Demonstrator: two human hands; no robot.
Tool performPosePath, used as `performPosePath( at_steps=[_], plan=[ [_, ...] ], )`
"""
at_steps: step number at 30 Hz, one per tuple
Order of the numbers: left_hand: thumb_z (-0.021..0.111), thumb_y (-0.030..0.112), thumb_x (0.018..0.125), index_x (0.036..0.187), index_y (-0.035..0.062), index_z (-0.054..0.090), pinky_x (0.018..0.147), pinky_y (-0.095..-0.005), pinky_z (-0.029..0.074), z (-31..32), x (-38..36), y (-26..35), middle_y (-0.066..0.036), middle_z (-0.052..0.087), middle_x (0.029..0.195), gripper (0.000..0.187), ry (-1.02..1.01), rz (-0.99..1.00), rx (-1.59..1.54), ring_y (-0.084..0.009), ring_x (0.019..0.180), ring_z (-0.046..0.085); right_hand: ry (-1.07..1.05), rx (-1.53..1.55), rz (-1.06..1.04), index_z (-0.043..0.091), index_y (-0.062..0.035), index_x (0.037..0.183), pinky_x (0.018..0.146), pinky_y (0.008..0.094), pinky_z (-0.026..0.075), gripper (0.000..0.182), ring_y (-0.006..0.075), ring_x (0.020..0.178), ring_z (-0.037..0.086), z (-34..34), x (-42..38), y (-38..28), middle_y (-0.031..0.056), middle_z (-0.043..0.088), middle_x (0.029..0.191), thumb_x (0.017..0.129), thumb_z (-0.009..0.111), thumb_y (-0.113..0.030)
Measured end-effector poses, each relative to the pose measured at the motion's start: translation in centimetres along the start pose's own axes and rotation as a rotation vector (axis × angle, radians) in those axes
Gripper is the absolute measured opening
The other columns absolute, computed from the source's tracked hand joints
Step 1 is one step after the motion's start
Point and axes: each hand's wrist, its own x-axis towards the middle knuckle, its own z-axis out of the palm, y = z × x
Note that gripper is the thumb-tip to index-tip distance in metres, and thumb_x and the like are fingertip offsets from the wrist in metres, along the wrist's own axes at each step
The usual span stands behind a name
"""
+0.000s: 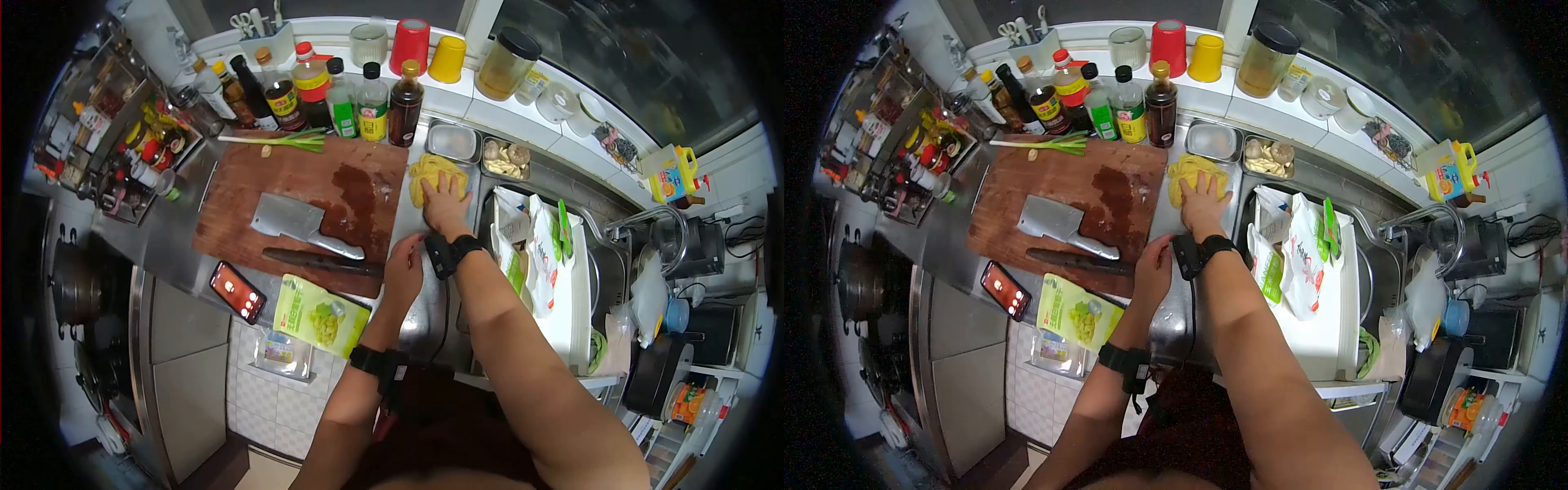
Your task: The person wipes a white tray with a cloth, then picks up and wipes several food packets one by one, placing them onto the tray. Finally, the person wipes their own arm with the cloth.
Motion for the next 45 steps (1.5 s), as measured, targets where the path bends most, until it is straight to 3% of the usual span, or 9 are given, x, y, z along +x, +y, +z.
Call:
performPosePath(
  at_steps=[3, 7, 10, 14, 24, 28, 34, 38, 45],
  plan=[
    [0.047, 0.001, 0.09, 0.111, 0.0018, 0.058, 0.085, -0.0265, 0.044, 0.9, 0.6, -0.2, -0.012, 0.061, 0.107, 0.023, -0.046, -0.039, -0.022, -0.0176, 0.098, 0.058, 0.004, 0.051, 0.093, 0.035, -0.0345, 0.136, 0.102, 0.067, 0.01, 0.043, 0.0298, 0.139, 0.013, -0.6, 0.0, 2.4, 0.0063, 0.018, 0.15, 0.093, 0.038, -0.034],
    [0.048, 0.003, 0.091, 0.11, 0.0026, 0.059, 0.083, -0.0253, 0.045, 1.4, 0.4, 1.1, -0.011, 0.063, 0.105, 0.022, -0.1, -0.051, -0.006, -0.0163, 0.096, 0.059, -0.038, 0.097, 0.261, 0.027, -0.0337, 0.141, 0.105, 0.0593, 0.014, 0.047, 0.039, 0.136, 0.015, -0.3, 0.4, 4.6, 0.0072, 0.014, 0.151, 0.095, 0.033, -0.039],
    [0.047, 0.0, 0.088, 0.108, 0.0051, 0.06, 0.077, -0.0294, 0.047, 1.6, -0.3, 0.8, -0.013, 0.063, 0.101, 0.024, -0.056, 0.012, -0.076, -0.0237, 0.091, 0.061, -0.039, 0.126, 0.267, 0.023, -0.0287, 0.143, 0.108, 0.0543, 0.013, 0.051, 0.0431, 0.135, 0.014, 1.0, 0.7, 4.5, 0.0126, 0.01, 0.151, 0.095, 0.032, -0.041],
    [0.045, -0.002, 0.088, 0.107, 0.0031, 0.059, 0.082, -0.0286, 0.047, 0.2, -1.9, 0.6, -0.012, 0.063, 0.102, 0.025, -0.025, 0.039, -0.107, -0.0207, 0.094, 0.061, -0.12, 0.119, 0.28, 0.021, -0.025, 0.143, 0.108, 0.0517, 0.018, 0.053, 0.0464, 0.133, 0.017, 0.2, -2.2, 3.0, 0.0163, 0.01, 0.151, 0.094, 0.032, -0.043],
    [0.042, 0.002, 0.093, 0.112, 0.0012, 0.056, 0.084, -0.0242, 0.044, -7.8, -6.6, 1.8, -0.006, 0.061, 0.107, 0.024, 0.015, -0.119, -0.408, -0.0127, 0.097, 0.057, -0.205, 0.101, 0.438, 0.008, -0.0244, 0.146, 0.101, 0.0661, 0.012, 0.069, 0.0605, 0.127, 0.01, 3.4, -15.2, -2.6, 0.0205, 0.0, 0.15, 0.091, 0.036, -0.055],
    [0.042, 0.006, 0.095, 0.114, 0.0021, 0.055, 0.081, -0.0221, 0.045, -9.3, -9.7, 3.8, -0.006, 0.061, 0.11, 0.023, -0.029, -0.084, -0.421, -0.0112, 0.097, 0.057, -0.257, 0.12, 0.537, 0.01, -0.024, 0.146, 0.101, 0.0667, 0.011, 0.069, 0.0586, 0.129, 0.007, 3.2, -19.3, -5.6, 0.018, 0.0, 0.151, 0.091, 0.034, -0.056],
    [0.042, 0.0, 0.091, 0.112, 0.0026, 0.056, 0.085, -0.0264, 0.043, -11.4, -13.3, 6.2, -0.008, 0.06, 0.111, 0.026, -0.019, -0.153, -0.479, -0.0161, 0.101, 0.056, -0.256, 0.073, 0.199, 0.017, -0.0244, 0.146, 0.1, 0.0683, 0.01, 0.065, 0.0585, 0.129, 0.001, 4.1, -28.5, -9.7, 0.0178, 0.003, 0.151, 0.091, 0.035, -0.053],
    [0.043, 0.004, 0.092, 0.113, 0.0032, 0.056, 0.08, -0.0206, 0.045, -12.0, -15.1, 6.9, -0.006, 0.061, 0.111, 0.025, -0.023, -0.161, -0.47, -0.011, 0.096, 0.057, -0.356, -0.087, -0.117, 0.029, -0.0283, 0.141, 0.099, 0.0693, 0.008, 0.059, 0.0583, 0.129, 0.003, 4.9, -34.7, -12.1, 0.0164, 0.006, 0.151, 0.089, 0.041, -0.053],
    [0.044, 0.002, 0.091, 0.115, 0.0044, 0.055, 0.079, -0.0203, 0.045, -12.3, -17.4, 7.6, -0.006, 0.059, 0.115, 0.027, -0.053, -0.169, -0.427, -0.0104, 0.095, 0.056, -0.185, 0.024, -0.293, 0.044, -0.0266, 0.134, 0.1, 0.0679, 0.01, 0.053, 0.0556, 0.131, 0.007, 5.8, -32.5, -9.9, 0.0115, 0.017, 0.15, 0.087, 0.045, -0.051]
  ],
)
